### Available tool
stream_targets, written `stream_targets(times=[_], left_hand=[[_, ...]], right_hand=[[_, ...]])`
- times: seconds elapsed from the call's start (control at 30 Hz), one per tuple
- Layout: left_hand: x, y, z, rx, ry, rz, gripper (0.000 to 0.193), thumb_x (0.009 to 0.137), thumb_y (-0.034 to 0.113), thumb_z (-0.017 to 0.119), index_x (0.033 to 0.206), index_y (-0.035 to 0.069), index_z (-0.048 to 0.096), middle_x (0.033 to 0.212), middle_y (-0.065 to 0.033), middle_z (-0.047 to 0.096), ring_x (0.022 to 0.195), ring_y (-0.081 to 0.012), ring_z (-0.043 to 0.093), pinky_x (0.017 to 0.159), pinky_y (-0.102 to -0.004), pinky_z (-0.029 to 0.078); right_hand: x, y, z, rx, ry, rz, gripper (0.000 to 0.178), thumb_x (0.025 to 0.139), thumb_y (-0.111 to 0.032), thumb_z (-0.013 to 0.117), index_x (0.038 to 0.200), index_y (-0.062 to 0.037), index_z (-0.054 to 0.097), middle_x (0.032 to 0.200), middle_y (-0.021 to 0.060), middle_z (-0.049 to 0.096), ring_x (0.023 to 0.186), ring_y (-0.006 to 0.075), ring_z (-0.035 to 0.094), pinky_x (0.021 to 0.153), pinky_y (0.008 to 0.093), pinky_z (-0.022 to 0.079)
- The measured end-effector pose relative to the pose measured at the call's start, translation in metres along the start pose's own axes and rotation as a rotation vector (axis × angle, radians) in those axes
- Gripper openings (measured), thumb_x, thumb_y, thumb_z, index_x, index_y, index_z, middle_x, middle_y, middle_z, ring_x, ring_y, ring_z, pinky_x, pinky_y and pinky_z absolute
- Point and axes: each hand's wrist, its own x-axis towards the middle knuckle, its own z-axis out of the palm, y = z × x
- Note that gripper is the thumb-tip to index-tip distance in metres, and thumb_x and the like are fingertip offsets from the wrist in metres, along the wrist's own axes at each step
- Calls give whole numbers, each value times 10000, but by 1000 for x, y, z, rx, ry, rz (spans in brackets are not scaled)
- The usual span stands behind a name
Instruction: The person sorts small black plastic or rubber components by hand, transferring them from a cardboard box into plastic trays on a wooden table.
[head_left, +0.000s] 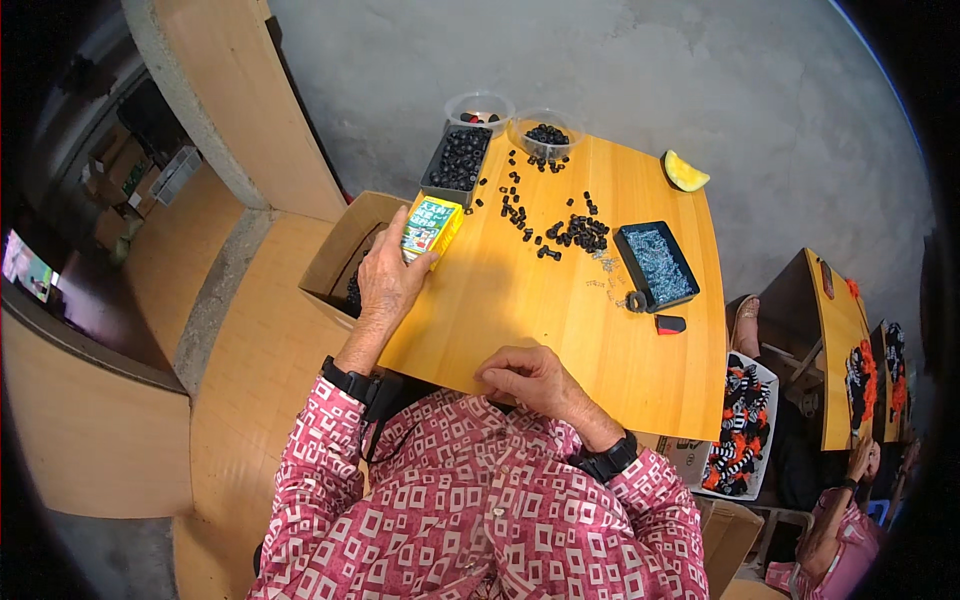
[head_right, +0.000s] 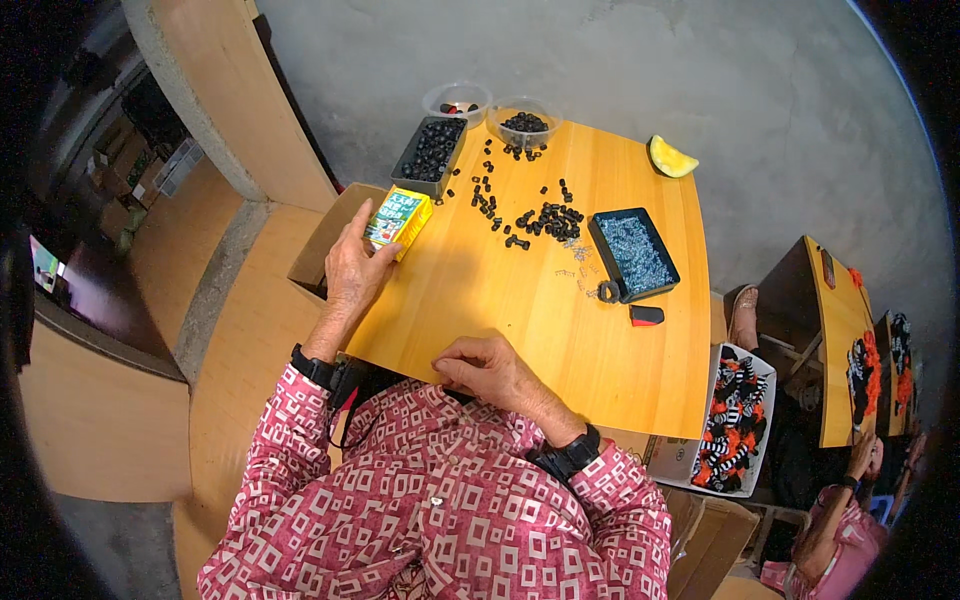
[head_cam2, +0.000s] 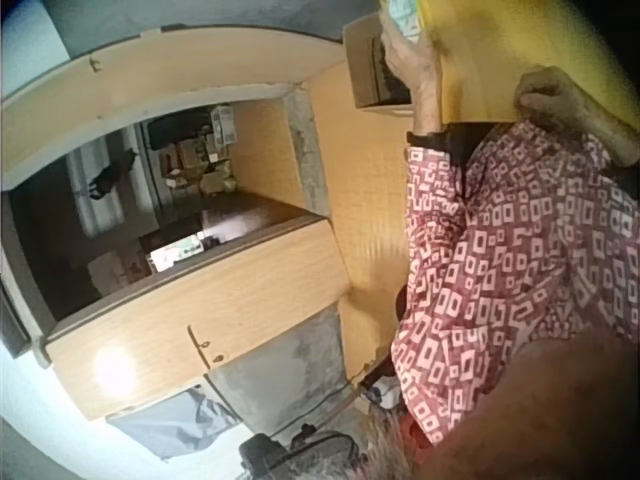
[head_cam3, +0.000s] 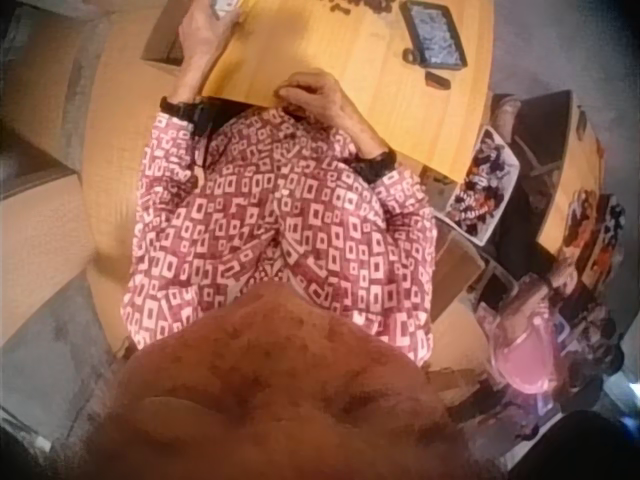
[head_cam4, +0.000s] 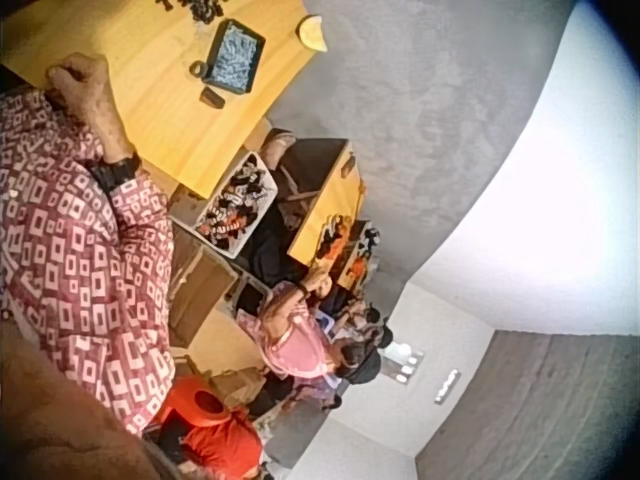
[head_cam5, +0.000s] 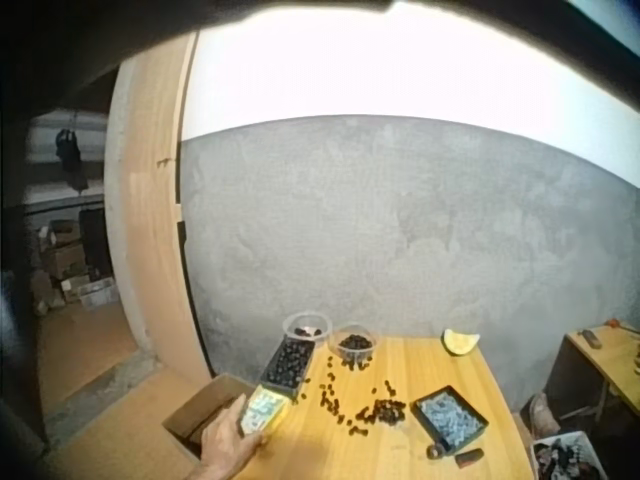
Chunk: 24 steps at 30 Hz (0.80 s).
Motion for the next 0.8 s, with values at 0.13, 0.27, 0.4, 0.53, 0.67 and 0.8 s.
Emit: stream_targets(times=[0.13, 0.27, 0.4, 0.53, 0.67, 0.8], left_hand=[[2, -13, 9, 83, 128, 98, 752, 762, 230, 783, 1415, 45, 459, 1153, -207, 610, 1038, -366, 626, 873, -449, 507], [4, -11, 15, 105, 141, 131, 755, 743, 261, 806, 1387, 42, 480, 1130, -190, 605, 1023, -359, 624, 831, -455, 515], [6, -6, 17, 172, 122, 104, 741, 778, 260, 810, 1409, 56, 479, 1101, -165, 606, 930, -300, 654, 818, -403, 539], [7, -9, 18, 186, 144, 178, 746, 779, 277, 811, 1403, 41, 476, 1084, -163, 602, 888, -300, 650, 792, -404, 541], [5, -6, 17, 150, 90, 158, 734, 791, 273, 803, 1398, 29, 472, 1150, -185, 597, 971, -314, 645, 810, -409, 539], [-1, -4, 16, 165, 241, 269, 704, 805, 256, 790, 1392, 25, 477, 1244, -212, 579, 1090, -356, 616, 892, -408, 519]], right_hand=[[-1, 2, 2, 26, 19, 10, 169, 974, -134, 610, 1007, 4, 702, 806, 21, 678, 733, 80, 642, 683, 227, 538], [-1, 1, 2, 36, 21, 7, 171, 974, -138, 612, 1007, 5, 700, 804, 20, 674, 732, 80, 637, 684, 227, 538], [-1, 3, 3, 48, 29, -1, 169, 973, -137, 615, 1008, 5, 700, 803, 17, 668, 726, 78, 632, 678, 226, 537], [0, 3, 4, 51, 28, -13, 165, 972, -132, 615, 1009, 5, 700, 798, 16, 664, 721, 75, 630, 670, 225, 533], [-1, 0, 4, 32, 35, -11, 163, 972, -128, 612, 1005, 6, 698, 799, 16, 665, 717, 73, 627, 664, 223, 529], [-1, -1, 3, 50, 17, -6, 163, 973, -130, 611, 1001, 6, 695, 800, 17, 668, 718, 75, 628, 662, 222, 526]])
